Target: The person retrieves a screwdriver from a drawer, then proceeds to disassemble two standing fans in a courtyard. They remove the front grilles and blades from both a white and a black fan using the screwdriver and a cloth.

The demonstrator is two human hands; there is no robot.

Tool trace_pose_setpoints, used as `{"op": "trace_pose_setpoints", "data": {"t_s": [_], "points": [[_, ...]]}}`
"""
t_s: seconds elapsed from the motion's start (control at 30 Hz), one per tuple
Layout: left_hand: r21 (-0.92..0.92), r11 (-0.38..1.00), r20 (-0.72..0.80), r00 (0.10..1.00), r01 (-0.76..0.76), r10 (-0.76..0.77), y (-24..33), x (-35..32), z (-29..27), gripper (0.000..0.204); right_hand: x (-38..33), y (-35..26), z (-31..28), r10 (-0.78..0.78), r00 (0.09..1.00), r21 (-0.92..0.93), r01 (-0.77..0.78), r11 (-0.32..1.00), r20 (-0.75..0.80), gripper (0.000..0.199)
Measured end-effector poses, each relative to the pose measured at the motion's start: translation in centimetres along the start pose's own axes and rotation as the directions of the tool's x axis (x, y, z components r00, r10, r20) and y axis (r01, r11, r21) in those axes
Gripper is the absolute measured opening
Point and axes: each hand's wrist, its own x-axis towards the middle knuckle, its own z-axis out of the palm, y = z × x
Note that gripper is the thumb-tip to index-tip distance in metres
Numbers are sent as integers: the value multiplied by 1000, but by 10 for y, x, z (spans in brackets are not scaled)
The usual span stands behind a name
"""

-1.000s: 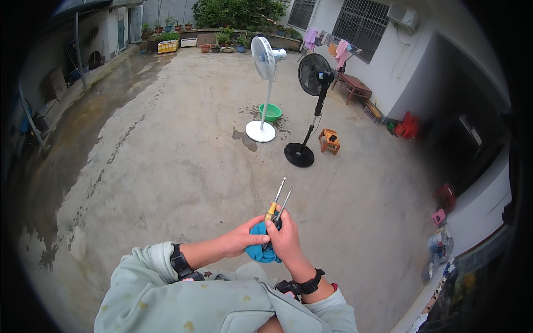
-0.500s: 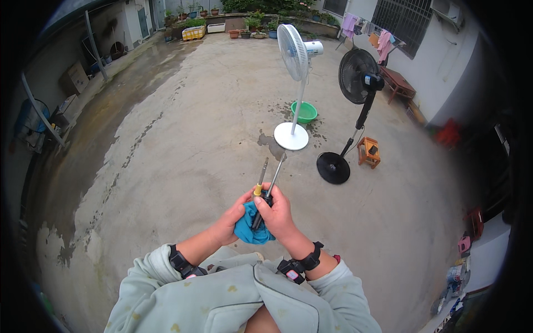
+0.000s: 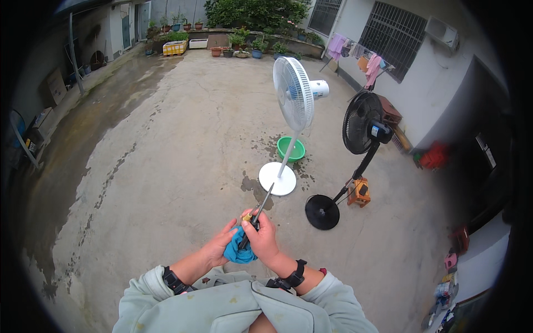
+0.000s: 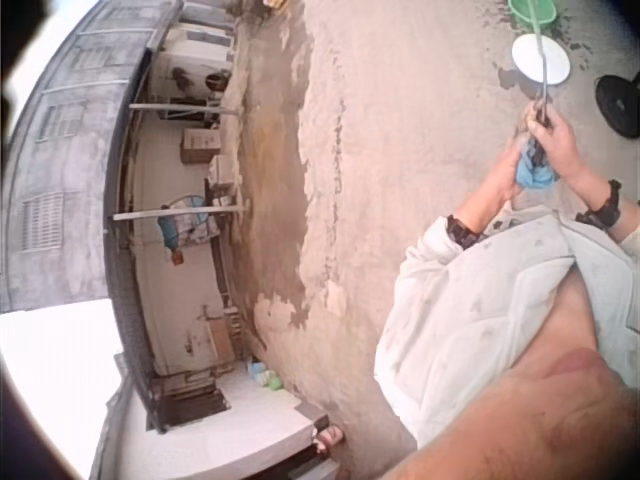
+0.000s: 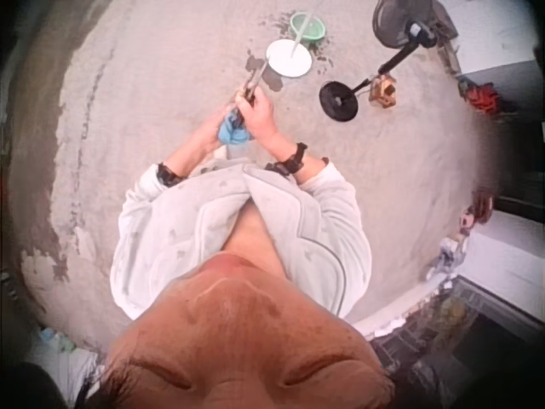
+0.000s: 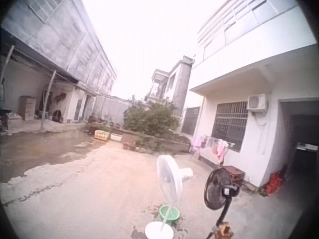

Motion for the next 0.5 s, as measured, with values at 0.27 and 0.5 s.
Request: {"op": "trace_pose_setpoints", "data": {"t_s": [0.27, 0.5], "points": [[50, 953, 169, 938, 300, -304, 132, 130, -43, 54, 165, 33, 31, 8, 972, 142, 26, 990, -234, 16], [162, 915, 300, 865, 368, -401, 238, 240, -81, 60, 328, 94, 48, -127, 968, 168, 165, 972, -215, 18]]}}
